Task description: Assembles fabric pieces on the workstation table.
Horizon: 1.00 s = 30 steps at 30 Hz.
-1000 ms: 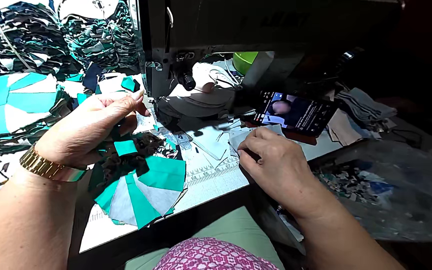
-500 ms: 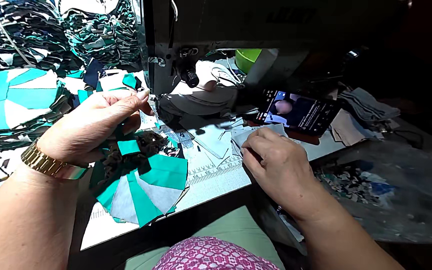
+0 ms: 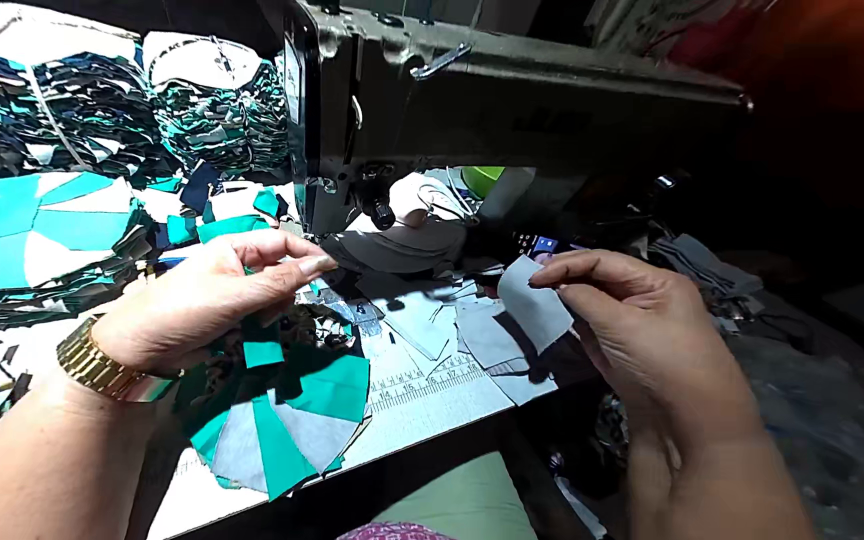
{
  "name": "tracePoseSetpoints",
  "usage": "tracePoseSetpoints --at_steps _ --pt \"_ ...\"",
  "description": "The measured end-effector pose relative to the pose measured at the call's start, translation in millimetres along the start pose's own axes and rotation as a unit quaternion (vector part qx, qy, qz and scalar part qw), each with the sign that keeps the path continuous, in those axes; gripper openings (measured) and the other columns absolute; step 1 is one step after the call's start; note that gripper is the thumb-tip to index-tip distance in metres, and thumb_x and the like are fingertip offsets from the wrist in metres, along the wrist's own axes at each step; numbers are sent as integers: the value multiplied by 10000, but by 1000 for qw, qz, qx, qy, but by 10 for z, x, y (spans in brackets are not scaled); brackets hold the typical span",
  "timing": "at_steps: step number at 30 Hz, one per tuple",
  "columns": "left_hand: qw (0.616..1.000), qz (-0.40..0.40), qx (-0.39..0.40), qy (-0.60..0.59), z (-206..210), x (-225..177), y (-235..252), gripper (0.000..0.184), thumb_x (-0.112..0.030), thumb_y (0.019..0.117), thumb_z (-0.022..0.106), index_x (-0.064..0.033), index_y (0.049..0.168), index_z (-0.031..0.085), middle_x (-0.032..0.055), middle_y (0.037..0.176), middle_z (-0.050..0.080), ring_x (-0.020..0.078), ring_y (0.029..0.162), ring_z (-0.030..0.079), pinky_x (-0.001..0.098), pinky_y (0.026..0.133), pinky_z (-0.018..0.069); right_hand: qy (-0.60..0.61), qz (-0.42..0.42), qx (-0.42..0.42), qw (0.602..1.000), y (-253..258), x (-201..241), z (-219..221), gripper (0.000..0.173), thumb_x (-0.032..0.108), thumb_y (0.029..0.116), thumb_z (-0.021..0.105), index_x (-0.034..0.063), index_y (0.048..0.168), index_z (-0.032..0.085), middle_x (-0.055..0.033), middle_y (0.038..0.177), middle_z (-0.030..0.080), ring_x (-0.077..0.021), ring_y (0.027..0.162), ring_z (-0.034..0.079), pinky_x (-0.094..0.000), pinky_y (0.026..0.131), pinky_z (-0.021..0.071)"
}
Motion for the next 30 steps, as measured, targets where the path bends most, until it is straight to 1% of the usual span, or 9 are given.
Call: tracePoseSetpoints --at_steps 3,7,9,11,13,16,21,26,30 --pt "999 16 33 9 75 -51 -37 379 -184 967 652 -145 1344 642 -32 716 642 5 515 515 130 473 435 63 -36 36 997 2 326 219 284 -61 956 511 81 921 755 -8 1055 709 -93 1003 664 -227 873 566" --pt "988 48 146 -11 201 -70 -73 587 -233 939 681 -88 1476 493 -90 645 546 -32 509 496 114 461 424 128 -101 106 981 -69 656 626 284 -13 927 494 61 1004 756 -16 1096 699 -100 988 668 -213 814 582" --pt "979 48 194 -28 236 -69 -85 477 -211 942 681 -87 1383 546 -116 661 562 -59 528 507 96 475 432 167 -115 128 971 -119 740 818 225 54 949 562 52 1057 760 -6 1097 695 -83 935 666 -194 755 580" --pt "975 68 211 -13 214 -91 -98 133 -145 952 672 -104 1079 667 -108 743 636 -54 645 580 107 573 482 203 -119 115 965 -160 777 974 141 38 943 651 29 1044 749 -15 1072 686 -72 869 666 -179 719 590" --pt "975 89 205 9 125 -121 -100 95 -72 954 644 -100 913 726 -58 839 710 -4 779 656 161 689 545 205 -117 82 968 -197 746 1071 139 -14 909 696 21 1033 748 -25 1061 686 -89 880 672 -196 746 600" --pt "981 62 176 57 -25 -142 -117 220 -96 975 619 -120 768 686 -57 714 654 -28 605 555 120 516 425 156 -124 47 979 -261 592 1178 159 -45 885 705 15 1030 734 -31 1029 683 -95 870 671 -218 747 603" --pt "965 -12 197 172 -101 -94 -96 310 -199 1008 634 -110 714 677 -36 645 637 4 558 558 156 487 426 57 -83 45 994 -435 299 1399 123 23 912 703 17 1032 729 -28 947 686 -63 795 667 -192 693 593" --pt "931 -104 180 300 -99 30 -43 353 -293 975 701 -117 669 684 -30 588 611 24 491 502 208 449 355 -70 -127 71 987 -470 160 1530 90 84 933 688 48 996 742 -9 897 672 -21 772 638 -150 674 553" --pt "904 -148 154 371 -70 63 -25 343 -315 914 779 -109 671 651 -30 565 558 50 497 488 239 483 376 -189 -150 96 966 -440 139 1548 119 188 942 691 91 968 754 -13 824 634 -104 714 605 -271 629 511"
Point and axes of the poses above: each hand's wrist, its own y-axis towards the middle knuckle, its own z-axis out of the palm, x = y × z, the point moved 3 cm from there along y, towards the middle knuckle
